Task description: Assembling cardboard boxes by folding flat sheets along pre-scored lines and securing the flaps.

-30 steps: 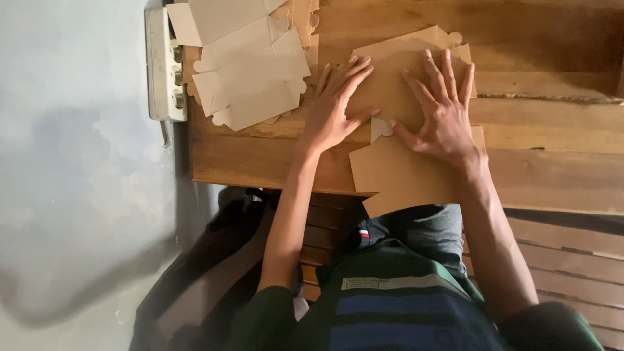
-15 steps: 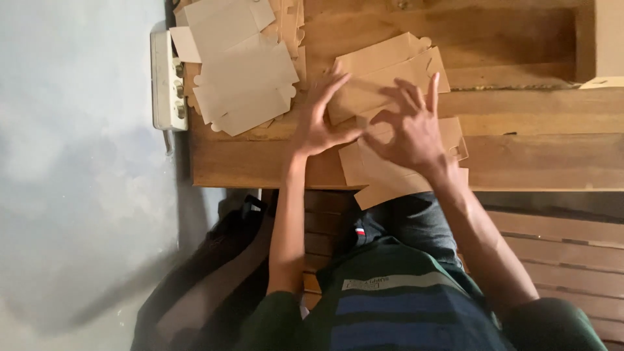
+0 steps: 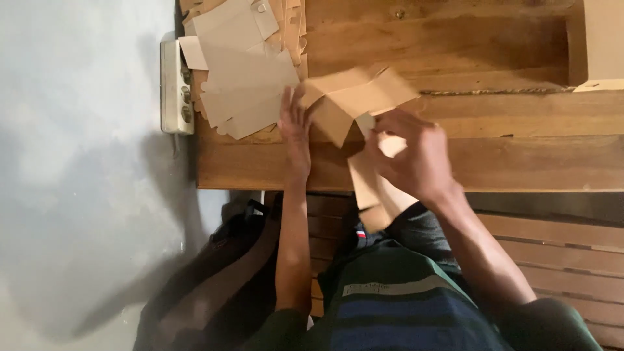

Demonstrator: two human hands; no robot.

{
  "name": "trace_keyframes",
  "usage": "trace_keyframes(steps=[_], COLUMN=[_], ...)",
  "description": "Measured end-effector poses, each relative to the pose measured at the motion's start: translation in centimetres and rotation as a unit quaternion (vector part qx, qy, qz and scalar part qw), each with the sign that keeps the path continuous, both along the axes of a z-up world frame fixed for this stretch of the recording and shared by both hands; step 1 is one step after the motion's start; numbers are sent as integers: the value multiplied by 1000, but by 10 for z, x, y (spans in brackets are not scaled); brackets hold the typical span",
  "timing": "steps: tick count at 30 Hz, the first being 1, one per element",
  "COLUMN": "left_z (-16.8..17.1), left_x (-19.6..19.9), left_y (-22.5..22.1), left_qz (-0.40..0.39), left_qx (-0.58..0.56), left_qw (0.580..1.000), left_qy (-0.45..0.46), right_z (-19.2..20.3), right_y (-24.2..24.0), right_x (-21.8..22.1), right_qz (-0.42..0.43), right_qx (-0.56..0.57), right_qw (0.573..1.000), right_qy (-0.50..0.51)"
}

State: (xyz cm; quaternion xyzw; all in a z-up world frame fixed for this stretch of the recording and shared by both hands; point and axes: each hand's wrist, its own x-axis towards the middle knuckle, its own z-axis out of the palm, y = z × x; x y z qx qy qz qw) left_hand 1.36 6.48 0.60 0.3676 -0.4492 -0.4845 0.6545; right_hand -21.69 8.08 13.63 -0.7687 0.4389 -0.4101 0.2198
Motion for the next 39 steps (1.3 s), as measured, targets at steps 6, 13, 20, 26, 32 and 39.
trace_keyframes(steps=[6, 13, 20, 26, 32, 39], left_z=[-2, -49, -5, 16, 43, 45], left_x=[-14, -16, -34, -53, -78, -87], left_y=[14, 11, 14, 17, 32, 28], left_qz=[-67, -199, -57, 67, 164, 141], left_qx=[76, 132, 177, 128, 54, 29], left_qw=[992, 969, 982, 977, 881, 850], left_qy=[75, 62, 21, -159, -441, -507], right_z=[14, -49, -84, -90, -74, -43], right_y=[1, -35, -38, -40, -34, -38], right_x=[-49, -86, -110, -113, -101, -87], right_qz=[-6, -77, -108, -81, -37, -72], right_qx=[161, 254, 387, 181, 164, 275], right_qw=[937, 865, 848, 976, 986, 943], right_qy=[-310, -425, -346, -86, -6, 172])
